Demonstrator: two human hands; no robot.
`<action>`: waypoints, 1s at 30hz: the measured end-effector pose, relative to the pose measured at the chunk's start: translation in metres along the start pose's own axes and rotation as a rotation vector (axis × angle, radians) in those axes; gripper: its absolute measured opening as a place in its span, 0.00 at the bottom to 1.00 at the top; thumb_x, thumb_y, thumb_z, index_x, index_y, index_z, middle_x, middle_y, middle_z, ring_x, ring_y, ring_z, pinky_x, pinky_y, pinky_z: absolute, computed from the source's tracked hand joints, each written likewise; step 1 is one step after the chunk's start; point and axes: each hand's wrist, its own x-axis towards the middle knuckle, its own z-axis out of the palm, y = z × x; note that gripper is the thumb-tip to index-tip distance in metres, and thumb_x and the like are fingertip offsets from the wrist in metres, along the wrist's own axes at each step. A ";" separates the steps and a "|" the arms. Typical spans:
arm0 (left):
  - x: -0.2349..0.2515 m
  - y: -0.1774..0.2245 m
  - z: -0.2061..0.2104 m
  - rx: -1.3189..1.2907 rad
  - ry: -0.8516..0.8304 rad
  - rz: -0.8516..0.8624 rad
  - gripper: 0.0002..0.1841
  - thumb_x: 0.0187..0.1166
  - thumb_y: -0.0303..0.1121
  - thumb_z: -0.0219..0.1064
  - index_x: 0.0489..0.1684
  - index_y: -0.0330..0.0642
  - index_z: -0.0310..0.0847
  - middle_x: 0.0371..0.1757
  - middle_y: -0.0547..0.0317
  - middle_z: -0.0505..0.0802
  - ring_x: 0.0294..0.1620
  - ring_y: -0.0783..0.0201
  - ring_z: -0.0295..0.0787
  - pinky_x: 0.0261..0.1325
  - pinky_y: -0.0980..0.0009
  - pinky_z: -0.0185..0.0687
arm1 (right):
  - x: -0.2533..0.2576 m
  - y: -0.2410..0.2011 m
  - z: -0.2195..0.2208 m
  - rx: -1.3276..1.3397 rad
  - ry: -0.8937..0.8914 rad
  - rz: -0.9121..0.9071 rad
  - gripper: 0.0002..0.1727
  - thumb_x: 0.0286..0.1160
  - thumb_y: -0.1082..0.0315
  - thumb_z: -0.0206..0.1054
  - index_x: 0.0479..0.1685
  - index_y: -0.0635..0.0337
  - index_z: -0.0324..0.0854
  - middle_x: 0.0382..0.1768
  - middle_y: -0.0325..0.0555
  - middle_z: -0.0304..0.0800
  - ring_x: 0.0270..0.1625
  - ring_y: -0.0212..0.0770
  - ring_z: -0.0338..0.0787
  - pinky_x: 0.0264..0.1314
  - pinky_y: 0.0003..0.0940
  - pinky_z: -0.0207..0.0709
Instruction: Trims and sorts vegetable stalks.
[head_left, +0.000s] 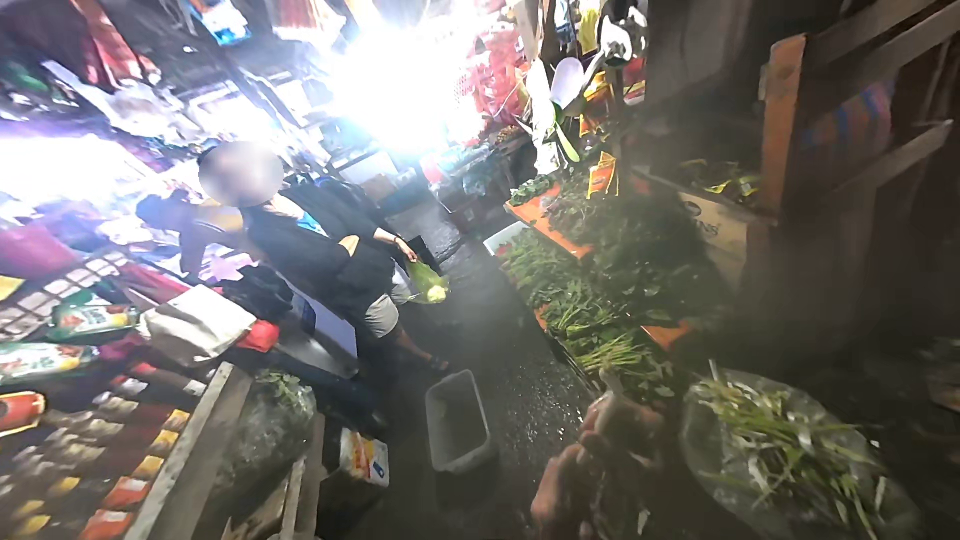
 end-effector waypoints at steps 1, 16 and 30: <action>0.002 0.001 0.000 0.024 0.002 0.001 0.12 0.78 0.20 0.64 0.53 0.23 0.85 0.41 0.48 0.94 0.42 0.72 0.91 0.54 0.77 0.87 | 0.001 -0.008 0.002 0.016 0.015 0.018 0.09 0.74 0.60 0.76 0.39 0.56 0.88 0.37 0.31 0.93 0.34 0.21 0.89 0.37 0.18 0.86; 0.008 0.022 -0.013 0.093 -0.070 -0.047 0.16 0.82 0.24 0.61 0.61 0.21 0.83 0.38 0.45 0.92 0.36 0.67 0.89 0.48 0.73 0.87 | -0.005 0.010 -0.007 0.338 -0.358 0.213 0.09 0.77 0.73 0.67 0.48 0.57 0.92 0.45 0.32 0.96 0.45 0.22 0.90 0.50 0.21 0.85; -0.021 -0.001 -0.041 0.139 -0.446 -0.115 0.10 0.84 0.24 0.59 0.47 0.26 0.85 0.34 0.45 0.91 0.32 0.59 0.89 0.42 0.64 0.87 | 0.020 -0.019 -0.073 0.464 -0.214 0.500 0.08 0.74 0.60 0.72 0.42 0.50 0.95 0.18 0.29 0.85 0.13 0.18 0.73 0.14 0.14 0.68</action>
